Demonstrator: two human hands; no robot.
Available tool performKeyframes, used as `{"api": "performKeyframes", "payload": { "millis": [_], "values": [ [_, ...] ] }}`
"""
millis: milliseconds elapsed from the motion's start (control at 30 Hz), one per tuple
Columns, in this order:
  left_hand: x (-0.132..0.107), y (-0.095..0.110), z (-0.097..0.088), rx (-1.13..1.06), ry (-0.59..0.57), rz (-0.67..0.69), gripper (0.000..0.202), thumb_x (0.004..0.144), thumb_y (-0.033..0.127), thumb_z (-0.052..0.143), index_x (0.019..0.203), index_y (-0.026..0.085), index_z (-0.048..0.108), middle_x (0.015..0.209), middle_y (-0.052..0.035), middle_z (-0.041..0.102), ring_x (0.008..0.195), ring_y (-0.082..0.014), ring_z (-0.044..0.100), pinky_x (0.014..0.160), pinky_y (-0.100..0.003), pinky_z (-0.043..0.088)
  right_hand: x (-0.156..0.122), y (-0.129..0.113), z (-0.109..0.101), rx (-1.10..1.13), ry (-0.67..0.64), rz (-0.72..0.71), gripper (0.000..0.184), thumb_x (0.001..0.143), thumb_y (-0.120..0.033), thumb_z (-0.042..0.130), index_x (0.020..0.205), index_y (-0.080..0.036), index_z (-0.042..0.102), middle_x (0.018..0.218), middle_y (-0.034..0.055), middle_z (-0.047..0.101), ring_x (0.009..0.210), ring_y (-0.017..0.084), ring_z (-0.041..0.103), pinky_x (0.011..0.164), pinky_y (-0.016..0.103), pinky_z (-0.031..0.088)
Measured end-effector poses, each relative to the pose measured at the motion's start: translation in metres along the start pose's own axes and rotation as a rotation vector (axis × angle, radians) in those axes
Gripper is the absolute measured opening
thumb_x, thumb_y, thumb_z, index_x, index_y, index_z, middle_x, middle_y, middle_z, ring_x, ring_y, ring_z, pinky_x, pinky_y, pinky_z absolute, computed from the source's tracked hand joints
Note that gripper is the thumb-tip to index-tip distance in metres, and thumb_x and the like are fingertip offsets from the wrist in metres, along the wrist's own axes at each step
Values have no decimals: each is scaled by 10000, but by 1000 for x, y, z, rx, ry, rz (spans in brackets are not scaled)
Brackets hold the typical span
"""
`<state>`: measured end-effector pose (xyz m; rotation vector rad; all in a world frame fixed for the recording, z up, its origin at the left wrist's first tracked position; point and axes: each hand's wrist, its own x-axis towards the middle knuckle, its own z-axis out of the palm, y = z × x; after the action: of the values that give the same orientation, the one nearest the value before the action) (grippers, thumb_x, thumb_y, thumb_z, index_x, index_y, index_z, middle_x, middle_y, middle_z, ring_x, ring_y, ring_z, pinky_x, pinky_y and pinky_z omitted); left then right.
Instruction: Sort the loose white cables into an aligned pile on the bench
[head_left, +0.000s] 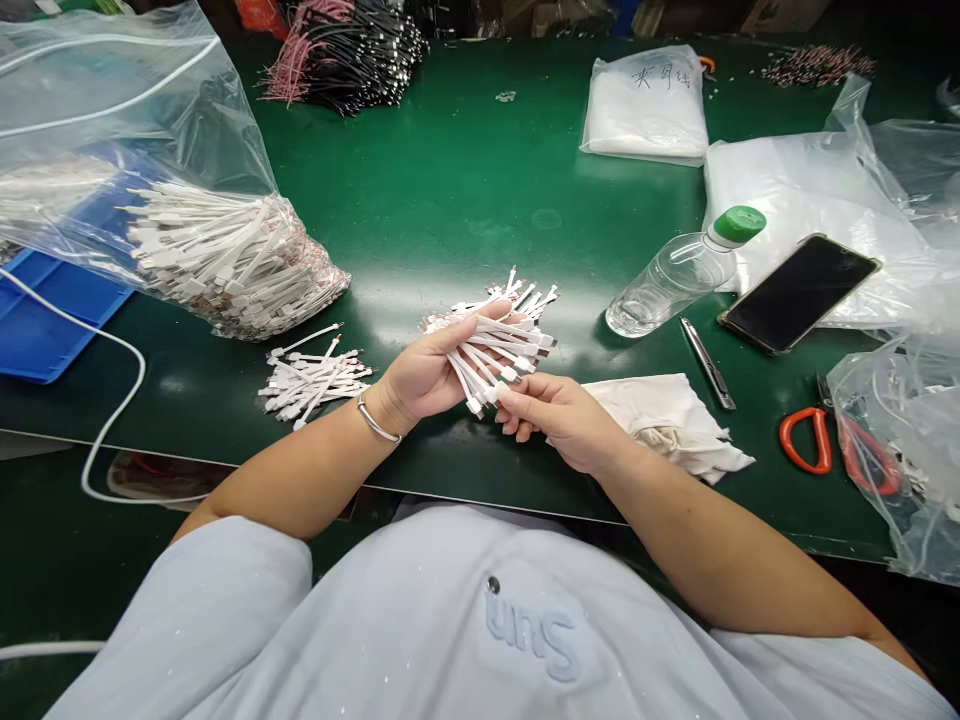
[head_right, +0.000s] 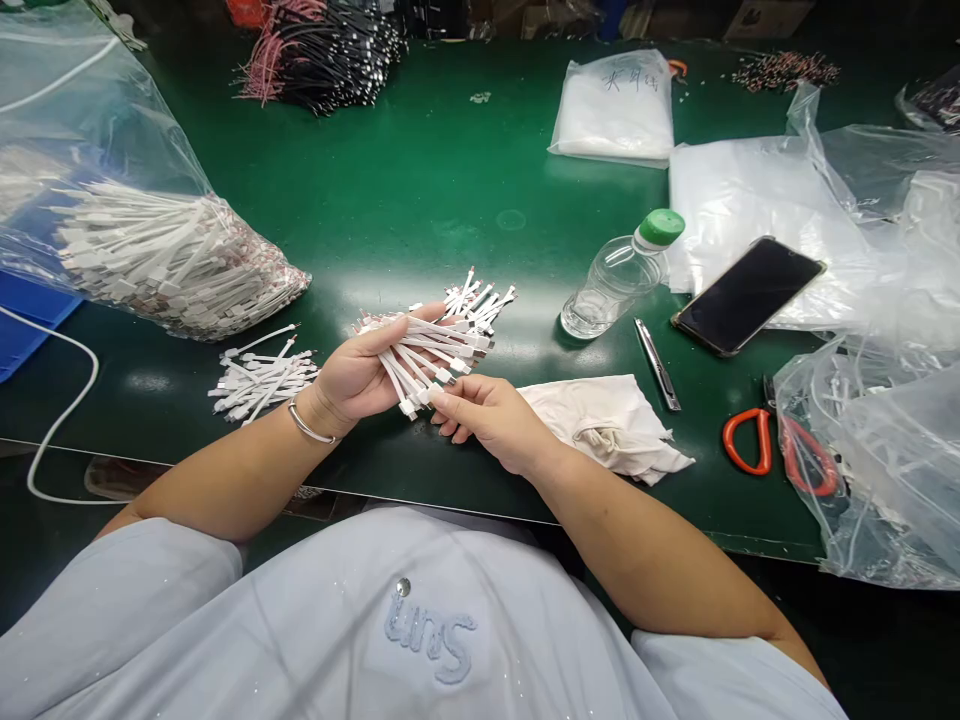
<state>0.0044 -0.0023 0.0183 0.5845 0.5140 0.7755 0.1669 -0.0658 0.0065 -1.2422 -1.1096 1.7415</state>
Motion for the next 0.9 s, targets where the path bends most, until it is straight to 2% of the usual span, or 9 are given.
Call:
{"api": "performKeyframes", "payload": {
  "millis": [100,200,367,467,567,633,700,800,900],
  "values": [
    [4,0,-3,-6,57,26,277,921,236,485,1055,102,687,1041,-136,716,986,-236,688,1053,-438,418,3,2,-3,-62,59,-4,430,662,-564,750,651,-164,591,607,3,616,511,81,514,496,214,411],
    [10,2,-7,-35,190,37,270,931,208,461,1037,93,682,973,-114,723,912,-197,696,1046,-409,430,5,2,-6,-239,147,-52,409,685,-546,728,626,-175,566,584,-3,596,518,98,507,507,234,405],
    [19,9,-13,-72,316,44,318,948,178,424,1195,111,613,921,-76,728,839,-175,699,1029,-423,452,-11,-10,-10,-547,205,-96,347,758,-482,667,608,-183,575,553,-1,573,522,123,487,492,254,361],
    [19,13,-15,-90,290,65,362,945,184,435,1278,126,567,1019,-92,721,910,-183,698,1036,-418,449,-36,-19,-24,-595,190,-79,371,766,-507,661,597,-184,592,549,8,580,504,121,481,461,249,335],
    [14,15,-12,-102,224,91,371,940,196,461,1290,128,563,1114,-111,702,1026,-199,678,1062,-412,430,-64,-20,-54,-616,219,58,442,698,-578,702,542,-180,591,534,26,587,501,132,508,459,253,354],
    [9,14,-7,-105,168,89,360,940,203,466,1274,133,580,1134,-111,699,1080,-208,660,1078,-416,416,-77,-17,-72,-672,295,185,475,647,-594,742,486,-184,565,496,32,568,475,132,502,462,264,365],
    [4,11,-1,-100,97,72,333,942,208,462,1231,137,612,1126,-106,704,1103,-215,652,1085,-424,411,-82,-12,-78,-692,368,232,496,662,-591,741,451,-192,536,473,37,550,458,127,490,465,271,374],
    [-3,4,8,-82,-1,44,292,939,217,472,1148,132,658,1108,-104,710,1124,-230,642,1091,-434,405,-69,-6,-57,-492,297,142,440,708,-598,706,567,-189,627,565,54,609,511,137,539,447,253,388],
    [-8,-1,11,-69,-42,21,271,919,218,508,1116,138,674,1121,-106,704,1157,-256,624,1095,-459,396,-43,-2,-17,-214,150,17,415,673,-535,759,888,-184,708,784,58,680,602,139,594,436,221,411]
  ]
}}
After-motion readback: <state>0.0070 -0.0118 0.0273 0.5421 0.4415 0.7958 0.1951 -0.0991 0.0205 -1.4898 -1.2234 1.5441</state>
